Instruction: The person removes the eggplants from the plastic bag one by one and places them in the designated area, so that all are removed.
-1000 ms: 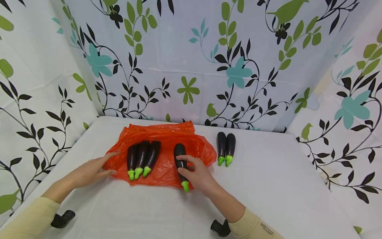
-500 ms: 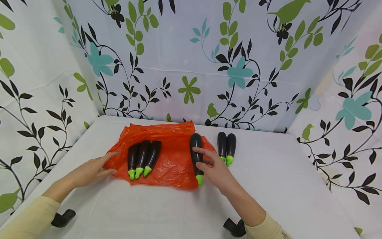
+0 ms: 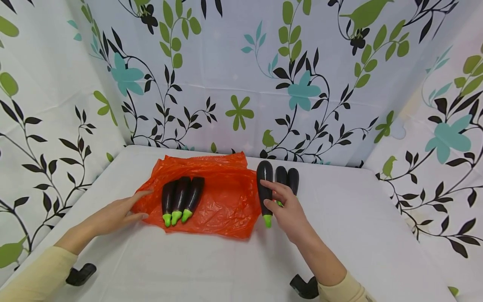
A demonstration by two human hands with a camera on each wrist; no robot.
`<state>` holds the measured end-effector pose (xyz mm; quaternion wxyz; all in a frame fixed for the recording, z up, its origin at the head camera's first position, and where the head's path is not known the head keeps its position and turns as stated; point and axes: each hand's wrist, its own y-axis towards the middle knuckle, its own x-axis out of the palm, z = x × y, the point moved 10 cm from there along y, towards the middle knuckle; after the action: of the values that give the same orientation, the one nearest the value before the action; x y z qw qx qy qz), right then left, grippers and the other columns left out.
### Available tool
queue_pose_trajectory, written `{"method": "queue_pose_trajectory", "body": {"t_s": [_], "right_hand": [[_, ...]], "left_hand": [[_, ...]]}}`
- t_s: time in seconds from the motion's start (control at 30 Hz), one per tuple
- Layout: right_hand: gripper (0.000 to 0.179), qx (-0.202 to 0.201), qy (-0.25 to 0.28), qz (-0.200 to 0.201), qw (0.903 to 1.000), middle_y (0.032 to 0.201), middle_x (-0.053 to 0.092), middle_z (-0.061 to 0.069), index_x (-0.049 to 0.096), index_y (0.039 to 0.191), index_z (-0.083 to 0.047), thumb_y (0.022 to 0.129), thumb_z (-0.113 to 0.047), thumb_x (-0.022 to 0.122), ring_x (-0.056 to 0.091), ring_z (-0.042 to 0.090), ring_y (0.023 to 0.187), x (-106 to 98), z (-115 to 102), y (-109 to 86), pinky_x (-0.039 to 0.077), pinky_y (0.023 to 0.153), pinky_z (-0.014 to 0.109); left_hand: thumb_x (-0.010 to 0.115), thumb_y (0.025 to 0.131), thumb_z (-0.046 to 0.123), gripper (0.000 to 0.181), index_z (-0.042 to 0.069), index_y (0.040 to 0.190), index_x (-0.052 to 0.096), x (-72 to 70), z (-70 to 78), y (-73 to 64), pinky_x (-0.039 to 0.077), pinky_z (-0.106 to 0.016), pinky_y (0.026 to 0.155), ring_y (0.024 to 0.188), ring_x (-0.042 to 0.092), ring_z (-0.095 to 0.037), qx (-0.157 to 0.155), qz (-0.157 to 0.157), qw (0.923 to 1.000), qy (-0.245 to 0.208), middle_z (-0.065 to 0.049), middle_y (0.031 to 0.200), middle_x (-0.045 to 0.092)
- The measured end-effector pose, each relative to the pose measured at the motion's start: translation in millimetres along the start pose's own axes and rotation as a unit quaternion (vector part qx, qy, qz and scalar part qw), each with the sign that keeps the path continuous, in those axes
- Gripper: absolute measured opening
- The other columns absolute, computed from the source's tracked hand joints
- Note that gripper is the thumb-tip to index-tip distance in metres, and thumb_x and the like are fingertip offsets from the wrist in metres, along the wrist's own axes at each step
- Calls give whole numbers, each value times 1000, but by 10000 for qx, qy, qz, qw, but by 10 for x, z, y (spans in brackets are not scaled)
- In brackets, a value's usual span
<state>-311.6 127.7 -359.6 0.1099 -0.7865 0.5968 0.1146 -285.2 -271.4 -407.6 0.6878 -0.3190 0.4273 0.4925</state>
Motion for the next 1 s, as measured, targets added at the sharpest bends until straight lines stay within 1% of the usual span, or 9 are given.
{"method": "queue_pose_trajectory", "body": {"t_s": [0.17,0.23,0.4,0.57,0.63,0.7,0.83,0.93,1.0], "right_hand": [[47,-40,98,156,9998,151,27,12,48,144,-17,99,-5,51,43,36,130,-90,22,29,49,97,36],[47,-26,158,218,9996,152,26,13,47,145,-16,99,-5,50,43,37,130,-133,39,44,49,96,35],[49,250,394,417,9980,154,22,16,43,148,-18,101,-10,49,40,37,134,-280,140,96,45,99,35],[51,444,701,652,9944,152,23,17,38,151,-19,101,-10,46,41,34,131,-425,233,156,47,96,24],[51,458,674,722,9941,152,22,17,36,152,-18,102,-13,47,41,34,130,-476,261,171,47,95,21],[52,463,594,769,9942,152,22,18,36,152,-18,102,-17,49,43,34,129,-522,291,183,45,99,24],[55,503,395,790,9948,151,22,19,35,152,-18,101,-26,54,43,36,130,-601,365,203,35,110,39],[58,496,325,779,9952,151,21,21,33,153,-17,101,-29,55,41,38,132,-663,413,222,30,113,47],[60,503,282,761,9954,152,20,22,29,154,-18,101,-29,55,41,39,132,-708,438,239,29,112,47]], "left_hand": [[68,92,36,66,10,145,38,3,-7,-1,46,-58,92,108,59,-38,16,22,10000,5,-20,124,59],[68,92,35,66,10,145,38,2,-10,-1,46,-58,93,109,58,-39,22,42,10000,-2,-21,126,59],[67,92,34,65,9,145,38,4,-20,-5,45,-59,93,111,58,-41,29,60,10000,-22,-22,127,58],[67,92,33,65,9,145,38,8,-27,-7,45,-59,94,111,57,-40,3,38,10000,-19,-22,127,58],[68,92,33,65,9,145,38,4,-19,-4,45,-59,93,110,58,-40,29,40,10000,-19,-22,126,58],[68,92,33,65,9,144,38,-3,-3,-5,46,-59,93,109,58,-40,55,41,10000,-23,-21,125,59],[68,92,34,65,9,144,38,-5,6,-5,46,-58,93,109,59,-39,56,30,10000,-27,-21,125,59],[68,92,34,65,9,144,39,-8,12,-6,46,-58,93,109,58,-39,65,34,10000,-8,-21,126,58],[68,92,34,64,9,144,39,-7,11,-3,46,-58,93,109,58,-39,68,40,10000,7,-21,126,59]]}}
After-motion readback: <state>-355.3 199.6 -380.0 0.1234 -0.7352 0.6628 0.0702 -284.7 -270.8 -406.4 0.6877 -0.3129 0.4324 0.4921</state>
